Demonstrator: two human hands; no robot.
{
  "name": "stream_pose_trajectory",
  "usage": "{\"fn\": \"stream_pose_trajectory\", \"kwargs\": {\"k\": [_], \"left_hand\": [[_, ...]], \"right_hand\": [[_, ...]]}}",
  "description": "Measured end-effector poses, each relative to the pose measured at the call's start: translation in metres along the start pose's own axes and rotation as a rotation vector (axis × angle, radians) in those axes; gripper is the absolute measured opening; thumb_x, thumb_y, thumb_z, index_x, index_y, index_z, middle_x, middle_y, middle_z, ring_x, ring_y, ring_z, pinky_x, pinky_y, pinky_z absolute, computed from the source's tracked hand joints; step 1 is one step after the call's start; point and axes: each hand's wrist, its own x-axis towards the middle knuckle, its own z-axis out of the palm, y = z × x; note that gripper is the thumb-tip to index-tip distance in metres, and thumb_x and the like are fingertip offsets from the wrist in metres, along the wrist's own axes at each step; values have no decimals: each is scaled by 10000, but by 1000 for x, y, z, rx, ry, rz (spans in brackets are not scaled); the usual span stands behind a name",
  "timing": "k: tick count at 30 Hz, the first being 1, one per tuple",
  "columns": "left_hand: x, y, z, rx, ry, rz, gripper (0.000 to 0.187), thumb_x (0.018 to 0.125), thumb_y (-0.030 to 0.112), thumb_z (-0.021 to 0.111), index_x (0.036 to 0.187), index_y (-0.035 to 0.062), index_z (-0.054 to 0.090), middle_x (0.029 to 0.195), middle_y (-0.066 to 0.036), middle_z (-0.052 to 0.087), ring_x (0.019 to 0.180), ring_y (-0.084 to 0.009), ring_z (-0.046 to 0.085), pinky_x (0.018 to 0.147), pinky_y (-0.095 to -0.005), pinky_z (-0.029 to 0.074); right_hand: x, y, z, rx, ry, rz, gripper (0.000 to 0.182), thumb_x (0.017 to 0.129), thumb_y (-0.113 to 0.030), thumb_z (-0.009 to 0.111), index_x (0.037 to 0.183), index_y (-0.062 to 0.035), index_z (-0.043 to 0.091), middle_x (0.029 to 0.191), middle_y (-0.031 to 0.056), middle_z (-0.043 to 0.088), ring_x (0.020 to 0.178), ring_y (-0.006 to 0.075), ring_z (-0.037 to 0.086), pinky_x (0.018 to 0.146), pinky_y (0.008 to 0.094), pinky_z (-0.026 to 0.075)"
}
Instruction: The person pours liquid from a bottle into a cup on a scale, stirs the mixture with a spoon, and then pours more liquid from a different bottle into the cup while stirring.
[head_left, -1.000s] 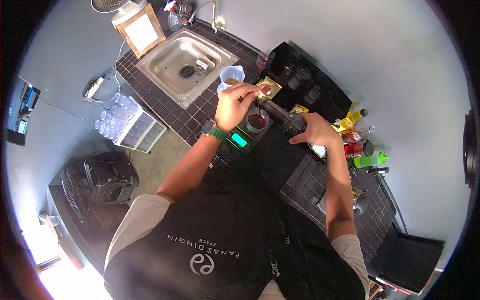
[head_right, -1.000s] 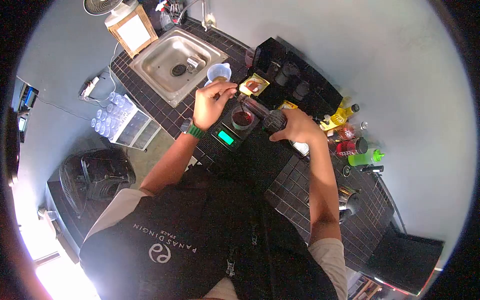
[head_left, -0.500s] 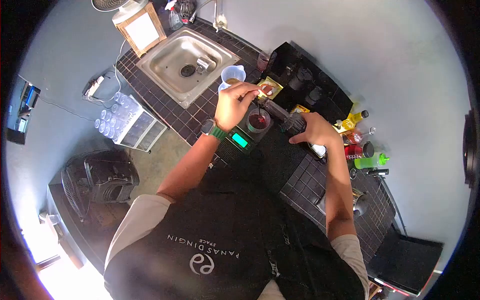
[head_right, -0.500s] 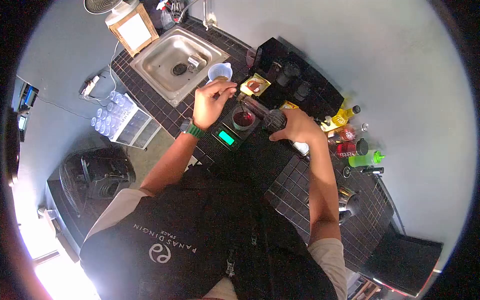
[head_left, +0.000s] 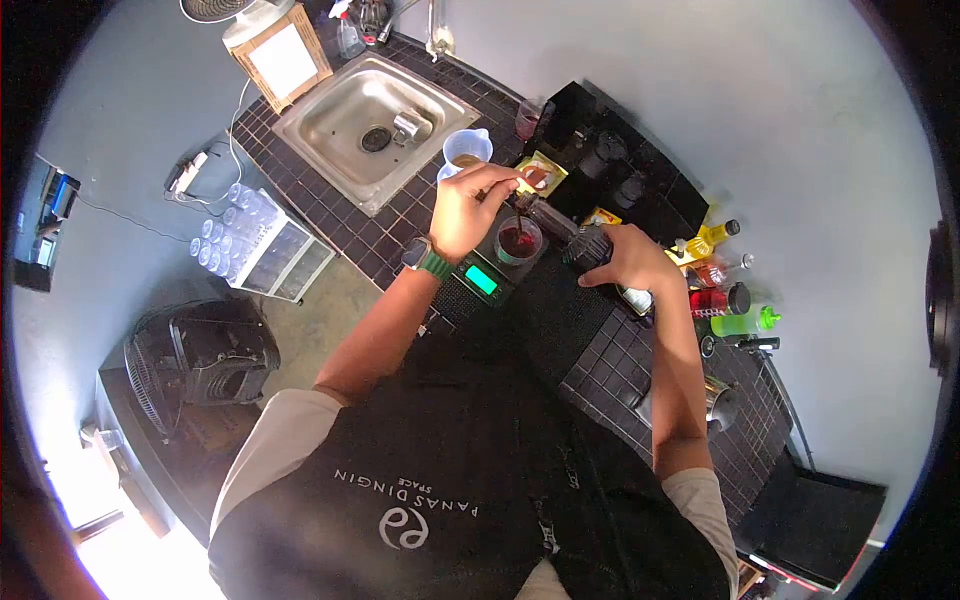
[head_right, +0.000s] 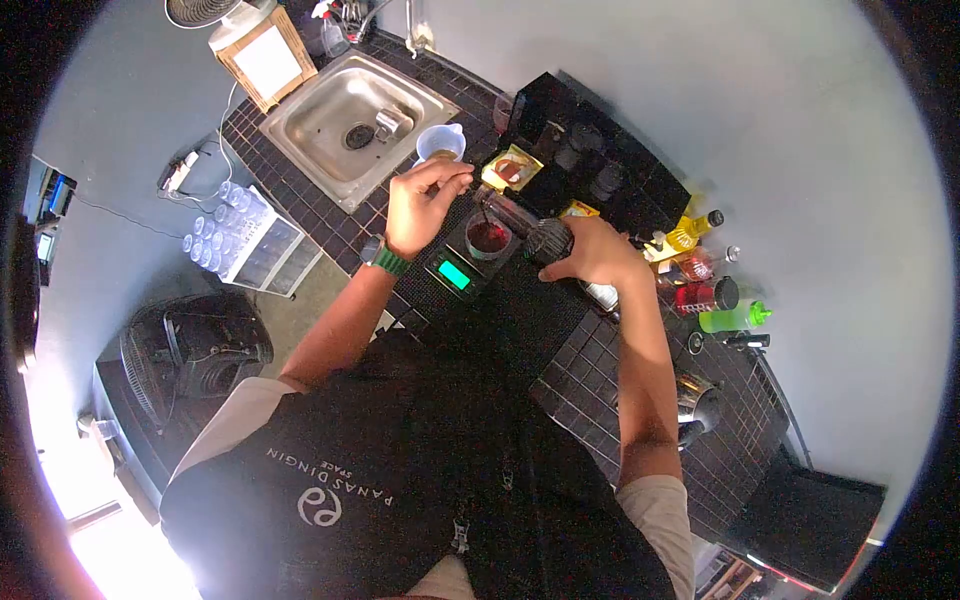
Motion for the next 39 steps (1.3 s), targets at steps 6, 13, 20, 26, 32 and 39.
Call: {"fn": "stream_pose_trajectory", "kwargs": {"k": [6, 13, 20, 26, 32, 39], "left_hand": [[0, -1, 0, 5, 1, 20, 136, 960, -4, 804, 1095, 3, 817, 904, -72, 796, 768, -101, 741, 715, -271, 579], [-1, 1, -1, -16, 0, 6, 137, 964, -3, 802, 1099, 15, 818, 907, -71, 796, 773, -105, 746, 715, -268, 578], [-2, -1, -1, 8, -5, 7, 142, 969, 2, 801, 1109, 13, 817, 907, -63, 794, 776, -99, 742, 714, -265, 574], [-1, -1, -1, -3, -4, 6, 143, 966, -7, 800, 1108, 2, 814, 905, -67, 791, 771, -96, 735, 714, -264, 573], [-1, -2, -1, -14, -1, 19, 144, 961, -10, 803, 1104, -6, 813, 919, -75, 792, 767, -98, 733, 710, -265, 574], [0, 4, -3, 27, 11, 40, 143, 952, -4, 813, 1095, 0, 816, 939, -81, 791, 763, -102, 729, 700, -262, 569]], "right_hand": [[-6, -11, -8, 42, -25, 0, 741, 651, -398, 1000, 1235, -19, 747, 1115, 231, 781, 1098, 408, 741, 966, 467, 560], [-5, -8, -3, -22, 9, 13, 719, 662, -382, 995, 1227, -9, 752, 1111, 233, 778, 1074, 404, 738, 961, 458, 560], [-7, -4, 0, 40, 75, -95, 687, 651, -368, 1002, 1111, 66, 734, 977, 278, 755, 950, 412, 743, 875, 464, 553], [-9, -15, -7, -11, -18, 23, 733, 672, -385, 996, 1236, 10, 744, 1158, 246, 775, 1122, 405, 733, 1000, 457, 556], [-8, -14, -8, 18, -39, -7, 734, 670, -390, 997, 1227, 16, 745, 1151, 250, 774, 1119, 408, 734, 993, 462, 557], [-7, -11, -5, 4, -19, 14, 748, 667, -395, 992, 1256, -8, 744, 1161, 240, 774, 1123, 403, 733, 989, 470, 556]]}}
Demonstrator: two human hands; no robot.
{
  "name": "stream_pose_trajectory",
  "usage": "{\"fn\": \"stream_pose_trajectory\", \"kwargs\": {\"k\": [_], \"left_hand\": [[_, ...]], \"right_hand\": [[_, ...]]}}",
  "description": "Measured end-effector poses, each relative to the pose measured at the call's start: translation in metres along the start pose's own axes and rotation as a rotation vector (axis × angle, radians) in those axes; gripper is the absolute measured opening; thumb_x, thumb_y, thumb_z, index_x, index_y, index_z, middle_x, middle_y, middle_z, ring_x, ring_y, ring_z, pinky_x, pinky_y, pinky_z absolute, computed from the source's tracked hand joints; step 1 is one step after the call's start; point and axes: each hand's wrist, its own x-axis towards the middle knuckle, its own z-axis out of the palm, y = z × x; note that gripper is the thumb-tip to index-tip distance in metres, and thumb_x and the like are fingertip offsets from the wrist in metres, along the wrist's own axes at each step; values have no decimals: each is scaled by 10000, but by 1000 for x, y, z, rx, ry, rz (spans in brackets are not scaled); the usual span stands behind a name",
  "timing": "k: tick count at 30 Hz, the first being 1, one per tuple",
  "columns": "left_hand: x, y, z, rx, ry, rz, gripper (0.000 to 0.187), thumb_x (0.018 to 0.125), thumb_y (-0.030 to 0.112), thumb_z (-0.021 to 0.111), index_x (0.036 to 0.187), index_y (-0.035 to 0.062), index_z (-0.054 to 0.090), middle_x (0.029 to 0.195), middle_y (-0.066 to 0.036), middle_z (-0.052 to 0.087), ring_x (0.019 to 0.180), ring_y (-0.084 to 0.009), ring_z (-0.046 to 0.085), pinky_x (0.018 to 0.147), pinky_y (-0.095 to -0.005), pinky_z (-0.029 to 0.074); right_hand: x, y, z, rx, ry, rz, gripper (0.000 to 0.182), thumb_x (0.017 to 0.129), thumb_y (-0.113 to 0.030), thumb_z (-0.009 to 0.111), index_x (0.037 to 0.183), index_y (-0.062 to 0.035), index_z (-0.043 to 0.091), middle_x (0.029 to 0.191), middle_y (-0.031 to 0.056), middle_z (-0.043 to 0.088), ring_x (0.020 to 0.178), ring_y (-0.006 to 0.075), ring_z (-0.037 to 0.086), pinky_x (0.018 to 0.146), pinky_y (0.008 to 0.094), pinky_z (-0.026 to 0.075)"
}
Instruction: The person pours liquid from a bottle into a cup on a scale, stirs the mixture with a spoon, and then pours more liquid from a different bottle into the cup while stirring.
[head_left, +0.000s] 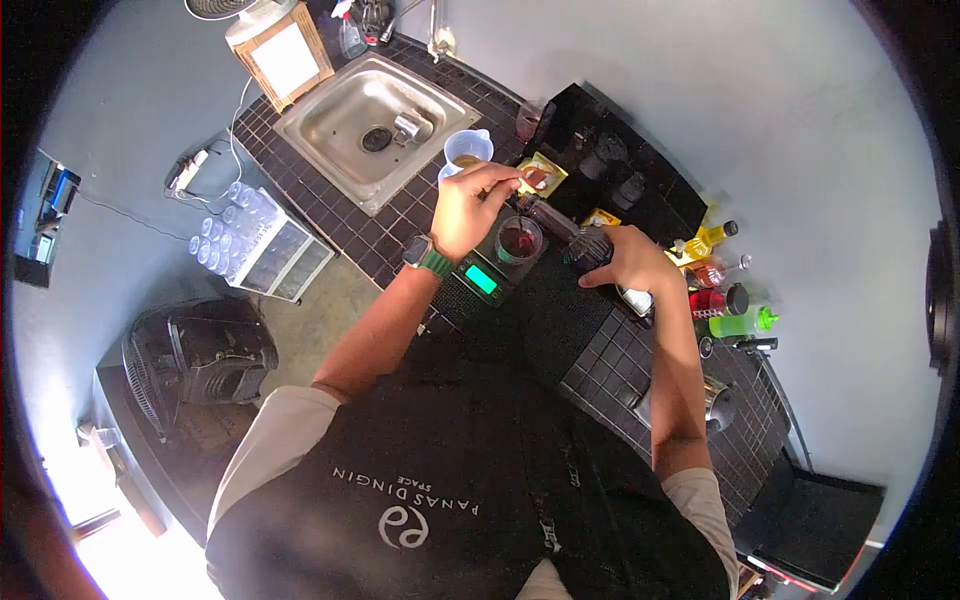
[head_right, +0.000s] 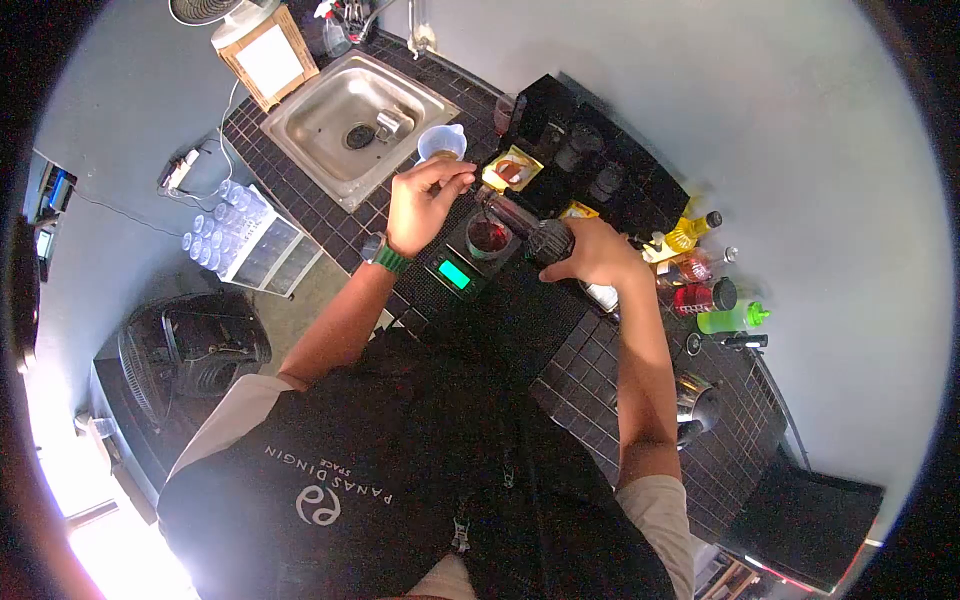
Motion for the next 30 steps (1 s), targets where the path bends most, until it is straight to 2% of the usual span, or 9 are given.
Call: {"fn": "stream_pose_trajectory", "kwargs": {"k": [5, 7, 13, 22, 28, 30], "left_hand": [[-1, -6, 2, -30, -14, -14, 147, 952, -18, 806, 1097, 0, 814, 953, -79, 789, 765, -101, 729, 702, -263, 569], [-1, -5, 2, -46, -19, -17, 147, 953, -30, 800, 1097, -2, 812, 950, -76, 785, 761, -100, 726, 703, -263, 569], [0, -3, 2, -58, -13, -12, 137, 958, -26, 795, 1093, -4, 810, 931, -76, 780, 761, -104, 729, 703, -263, 567], [0, -5, 1, -43, -21, -43, 130, 960, -15, 799, 1088, 1, 815, 924, -73, 786, 771, -107, 744, 704, -265, 580], [1, -3, -1, -55, -35, -60, 147, 952, 8, 815, 1099, 6, 819, 965, -81, 801, 785, -116, 756, 721, -273, 585], [3, 0, -4, -31, -38, -45, 157, 947, 19, 823, 1104, 13, 822, 970, -87, 801, 793, -120, 753, 728, -280, 581]], "right_hand": [[-1, 1, 1, -9, -2, 19, 769, 665, -412, 987, 1289, -35, 745, 1174, 224, 777, 1133, 394, 732, 997, 471, 555], [0, 7, 7, 33, 86, -78, 733, 652, -384, 995, 1168, 68, 737, 1002, 293, 751, 977, 429, 733, 893, 467, 552], [-2, 4, 6, -21, 91, -62, 751, 647, -385, 994, 1196, 60, 739, 1072, 295, 751, 1066, 446, 721, 954, 471, 550], [1, 14, 15, 11, 139, -90, 785, 634, -368, 987, 1246, 55, 738, 1034, 286, 770, 996, 426, 745, 924, 465, 563], [-2, 4, 9, 54, 39, -32, 795, 647, -355, 986, 1281, 48, 727, 1076, 267, 779, 1029, 398, 752, 933, 453, 560], [1, 15, 19, 71, 77, -47, 796, 644, -381, 991, 1252, 55, 720, 1076, 276, 769, 1041, 414, 746, 943, 462, 560]]}}
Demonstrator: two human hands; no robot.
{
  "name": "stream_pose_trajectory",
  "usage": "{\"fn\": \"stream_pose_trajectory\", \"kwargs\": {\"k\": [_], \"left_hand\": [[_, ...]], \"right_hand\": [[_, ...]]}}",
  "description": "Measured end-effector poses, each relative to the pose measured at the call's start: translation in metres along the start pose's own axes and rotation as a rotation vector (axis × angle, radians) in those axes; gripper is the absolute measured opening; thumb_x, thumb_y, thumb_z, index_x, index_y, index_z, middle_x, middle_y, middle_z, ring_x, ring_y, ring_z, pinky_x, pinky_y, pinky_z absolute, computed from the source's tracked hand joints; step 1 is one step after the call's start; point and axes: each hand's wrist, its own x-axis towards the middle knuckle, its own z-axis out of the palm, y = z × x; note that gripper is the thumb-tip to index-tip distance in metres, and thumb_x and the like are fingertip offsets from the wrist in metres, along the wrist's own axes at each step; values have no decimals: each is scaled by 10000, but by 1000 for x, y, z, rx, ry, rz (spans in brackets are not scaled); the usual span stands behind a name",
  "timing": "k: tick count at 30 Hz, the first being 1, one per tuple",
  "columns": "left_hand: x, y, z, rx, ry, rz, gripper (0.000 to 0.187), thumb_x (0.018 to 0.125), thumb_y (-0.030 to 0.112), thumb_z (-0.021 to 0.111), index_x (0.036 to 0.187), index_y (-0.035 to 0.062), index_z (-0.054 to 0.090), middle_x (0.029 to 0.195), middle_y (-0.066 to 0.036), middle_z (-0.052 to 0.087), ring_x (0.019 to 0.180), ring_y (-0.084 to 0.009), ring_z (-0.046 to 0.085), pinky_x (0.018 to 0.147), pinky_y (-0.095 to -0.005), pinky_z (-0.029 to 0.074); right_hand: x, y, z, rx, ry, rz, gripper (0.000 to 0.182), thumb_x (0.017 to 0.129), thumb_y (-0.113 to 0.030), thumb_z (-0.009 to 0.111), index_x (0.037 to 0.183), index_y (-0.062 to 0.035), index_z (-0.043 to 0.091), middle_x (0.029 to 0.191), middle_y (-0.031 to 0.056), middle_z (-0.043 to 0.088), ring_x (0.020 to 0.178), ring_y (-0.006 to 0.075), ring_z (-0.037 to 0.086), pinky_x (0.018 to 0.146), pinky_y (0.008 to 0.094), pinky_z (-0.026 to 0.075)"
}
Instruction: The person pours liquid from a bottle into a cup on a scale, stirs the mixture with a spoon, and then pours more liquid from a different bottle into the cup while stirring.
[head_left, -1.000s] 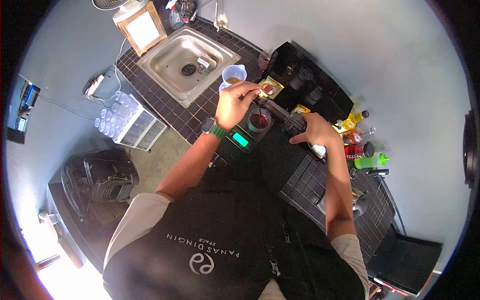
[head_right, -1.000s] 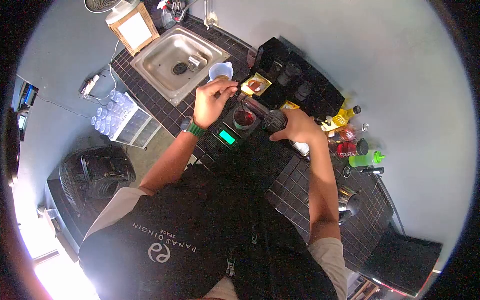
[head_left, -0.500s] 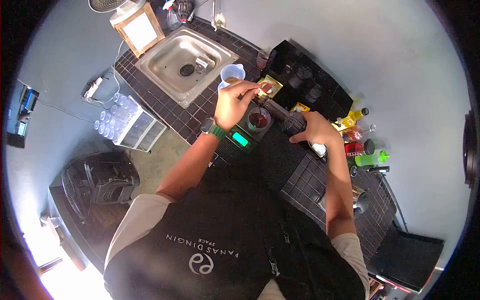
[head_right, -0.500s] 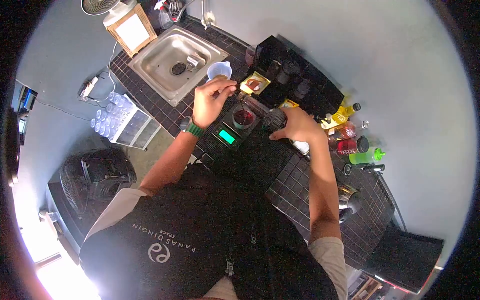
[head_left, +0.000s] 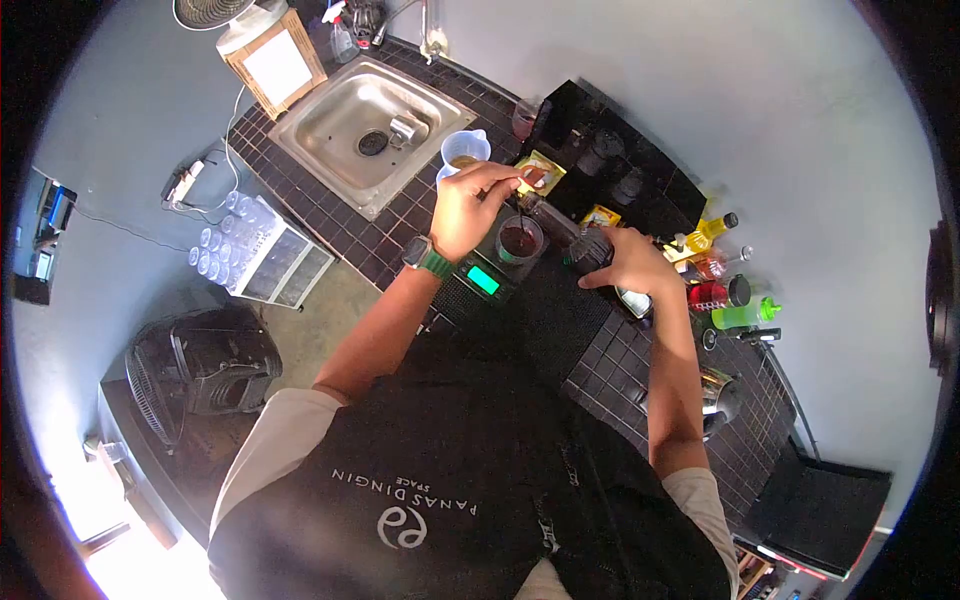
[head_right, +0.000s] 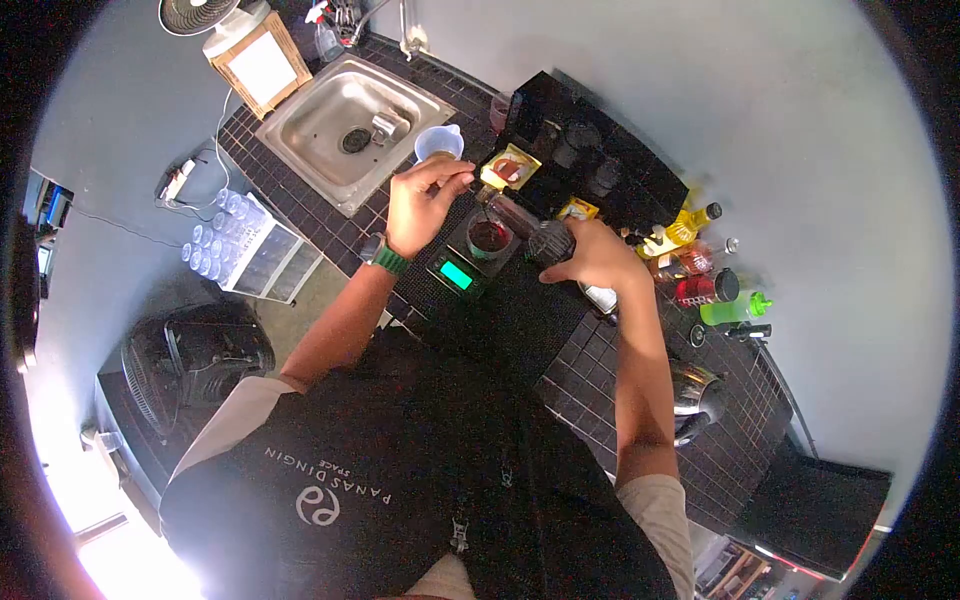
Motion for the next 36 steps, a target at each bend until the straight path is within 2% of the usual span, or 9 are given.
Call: {"fn": "stream_pose_trajectory", "kwargs": {"k": [2, 4, 8, 13, 23, 25, 28, 31, 36], "left_hand": [[1, 0, -2, 24, -3, 16, 167, 942, 30, 830, 1109, 20, 825, 975, -93, 801, 800, -123, 749, 736, -287, 577], [2, -2, -2, -4, -6, 2, 181, 932, 49, 845, 1112, 41, 832, 968, -97, 794, 796, -129, 727, 740, -296, 564], [4, -5, -2, 2, -11, 16, 179, 930, 47, 846, 1109, 55, 836, 965, -96, 791, 782, -131, 710, 730, -290, 558], [4, -11, -4, -40, -25, 3, 176, 927, 44, 847, 1103, 47, 834, 971, -100, 798, 805, -145, 735, 746, -291, 570], [18, -12, -15, -76, -100, 46, 154, 940, 19, 821, 1094, 14, 826, 997, -117, 810, 860, -178, 774, 790, -313, 602], [20, -9, -16, -110, -122, -46, 156, 942, 24, 819, 1097, 11, 825, 1007, -116, 811, 885, -195, 782, 812, -321, 607], [24, 0, -18, -107, -116, -61, 157, 944, 32, 818, 1100, 13, 827, 1019, -121, 817, 907, -204, 787, 838, -327, 608], [25, 1, -18, -90, -115, -16, 162, 943, 49, 826, 1103, 21, 829, 1044, -124, 824, 928, -210, 790, 854, -337, 610], [23, 1, -13, -55, -92, 11, 168, 938, 67, 838, 1102, 30, 833, 1061, -120, 829, 942, -226, 793, 859, -348, 611]], "right_hand": [[2, 11, 12, 17, 38, -16, 800, 640, -408, 995, 1223, 61, 712, 1075, 284, 759, 1053, 430, 739, 953, 470, 559], [2, 17, 23, 53, 95, -62, 701, 659, -236, 995, 1243, 43, 727, 1061, 213, 786, 985, 330, 746, 931, 414, 551], [-7, 7, 29, 165, 39, -19, 670, 662, -201, 994, 1228, 34, 723, 1043, 192, 776, 952, 303, 724, 932, 400, 546], [-11, 8, 48, 258, 133, -91, 654, 664, -186, 999, 1218, 19, 718, 1026, 159, 767, 936, 263, 706, 926, 402, 547], [-25, -23, 50, 308, 154, 17, 663, 660, -182, 989, 1233, 11, 716, 1028, 166, 778, 944, 262, 725, 923, 398, 555], [-24, -21, 50, 281, 169, -12, 674, 655, -262, 995, 1205, 18, 725, 1048, 204, 780, 967, 317, 749, 926, 404, 561], [-20, -14, 46, 273, 151, -26, 681, 654, -263, 998, 1210, 21, 725, 1054, 210, 785, 984, 321, 754, 934, 405, 561], [-15, -10, 39, 237, 132, -34, 651, 657, -203, 984, 1214, 21, 732, 1048, 170, 784, 969, 279, 729, 946, 401, 550], [-11, -17, 22, 214, 106, -11, 662, 656, -220, 986, 1214, 26, 727, 1043, 169, 780, 974, 286, 724, 960, 405, 543]]}}
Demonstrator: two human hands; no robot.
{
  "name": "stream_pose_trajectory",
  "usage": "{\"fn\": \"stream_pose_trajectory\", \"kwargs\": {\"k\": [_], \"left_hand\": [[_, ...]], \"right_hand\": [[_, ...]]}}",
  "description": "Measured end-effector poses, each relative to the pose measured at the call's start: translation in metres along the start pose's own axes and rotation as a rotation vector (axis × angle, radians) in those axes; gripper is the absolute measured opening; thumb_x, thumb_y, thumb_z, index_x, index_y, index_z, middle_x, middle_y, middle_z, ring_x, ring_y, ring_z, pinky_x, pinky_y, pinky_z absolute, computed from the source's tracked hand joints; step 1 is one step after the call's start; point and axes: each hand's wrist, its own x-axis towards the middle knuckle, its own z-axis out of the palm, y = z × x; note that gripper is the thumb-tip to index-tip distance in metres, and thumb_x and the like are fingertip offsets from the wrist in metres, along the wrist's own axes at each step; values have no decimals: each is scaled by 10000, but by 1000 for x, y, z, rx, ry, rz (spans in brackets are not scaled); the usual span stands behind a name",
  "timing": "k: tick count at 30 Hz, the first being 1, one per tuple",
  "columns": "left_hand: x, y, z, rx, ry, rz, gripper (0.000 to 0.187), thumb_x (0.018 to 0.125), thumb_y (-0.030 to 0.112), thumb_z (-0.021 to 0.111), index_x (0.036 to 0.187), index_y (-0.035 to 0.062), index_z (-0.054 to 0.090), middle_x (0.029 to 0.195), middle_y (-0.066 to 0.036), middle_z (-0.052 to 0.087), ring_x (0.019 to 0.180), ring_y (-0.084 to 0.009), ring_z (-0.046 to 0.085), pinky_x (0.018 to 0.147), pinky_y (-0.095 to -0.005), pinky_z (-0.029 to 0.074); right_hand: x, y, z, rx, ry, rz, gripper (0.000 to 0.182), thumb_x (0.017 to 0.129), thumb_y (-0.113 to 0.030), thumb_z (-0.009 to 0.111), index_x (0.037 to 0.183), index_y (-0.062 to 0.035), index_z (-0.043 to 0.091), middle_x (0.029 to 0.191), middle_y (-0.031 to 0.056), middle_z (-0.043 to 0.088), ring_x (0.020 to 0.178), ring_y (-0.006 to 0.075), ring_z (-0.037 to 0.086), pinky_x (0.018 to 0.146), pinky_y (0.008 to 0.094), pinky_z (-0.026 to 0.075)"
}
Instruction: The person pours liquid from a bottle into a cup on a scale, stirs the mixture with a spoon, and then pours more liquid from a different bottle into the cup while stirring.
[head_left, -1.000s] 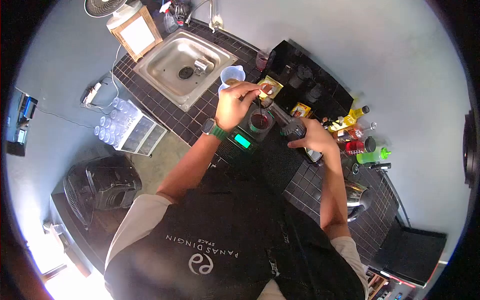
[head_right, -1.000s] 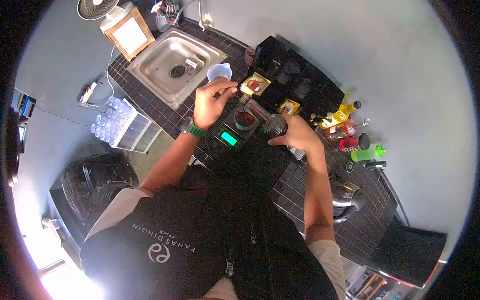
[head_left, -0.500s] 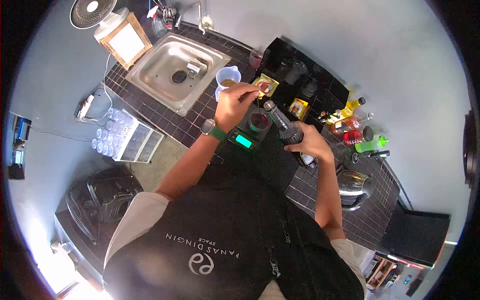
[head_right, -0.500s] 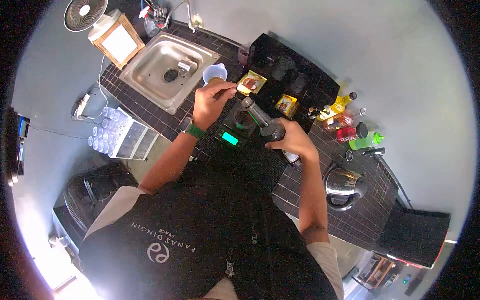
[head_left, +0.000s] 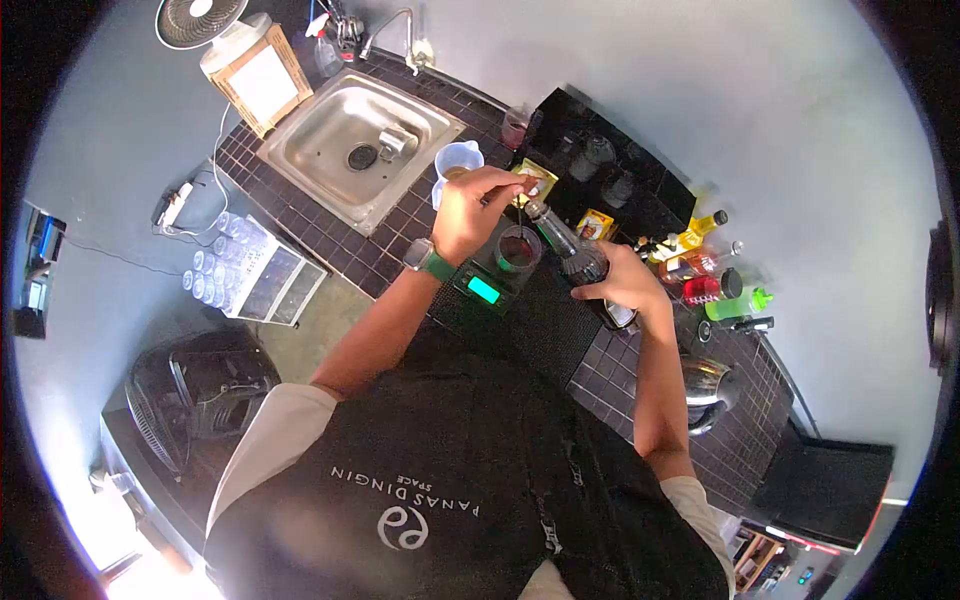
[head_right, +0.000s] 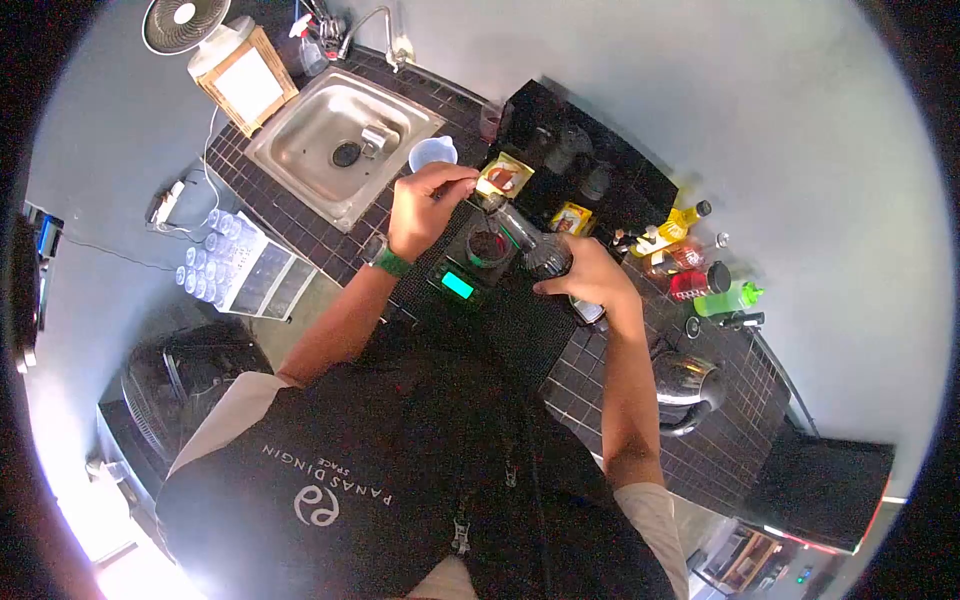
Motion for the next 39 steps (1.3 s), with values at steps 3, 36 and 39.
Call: {"fn": "stream_pose_trajectory", "kwargs": {"k": [3, 36, 39], "left_hand": [[-2, 5, 2, -5, 19, 14, 169, 939, 71, 839, 1105, 38, 836, 1051, -118, 829, 944, -227, 792, 857, -350, 609], [-8, 16, 2, 58, 104, -6, 158, 940, 81, 841, 1097, 63, 838, 936, -80, 804, 778, -148, 720, 732, -309, 567], [-9, 18, 2, 57, 108, -8, 156, 944, 82, 837, 1098, 61, 837, 935, -79, 802, 776, -150, 719, 730, -308, 565]], "right_hand": [[6, 9, -4, -29, -23, -7, 673, 658, -236, 987, 1221, 26, 727, 1041, 168, 780, 973, 287, 723, 961, 405, 541], [13, -2, -28, -141, -36, -92, 681, 650, -310, 985, 1191, 31, 751, 948, 229, 760, 895, 376, 724, 855, 435, 546], [12, -11, -32, -157, -53, -82, 693, 646, -324, 986, 1186, 39, 748, 943, 235, 755, 899, 382, 724, 851, 438, 545]]}}
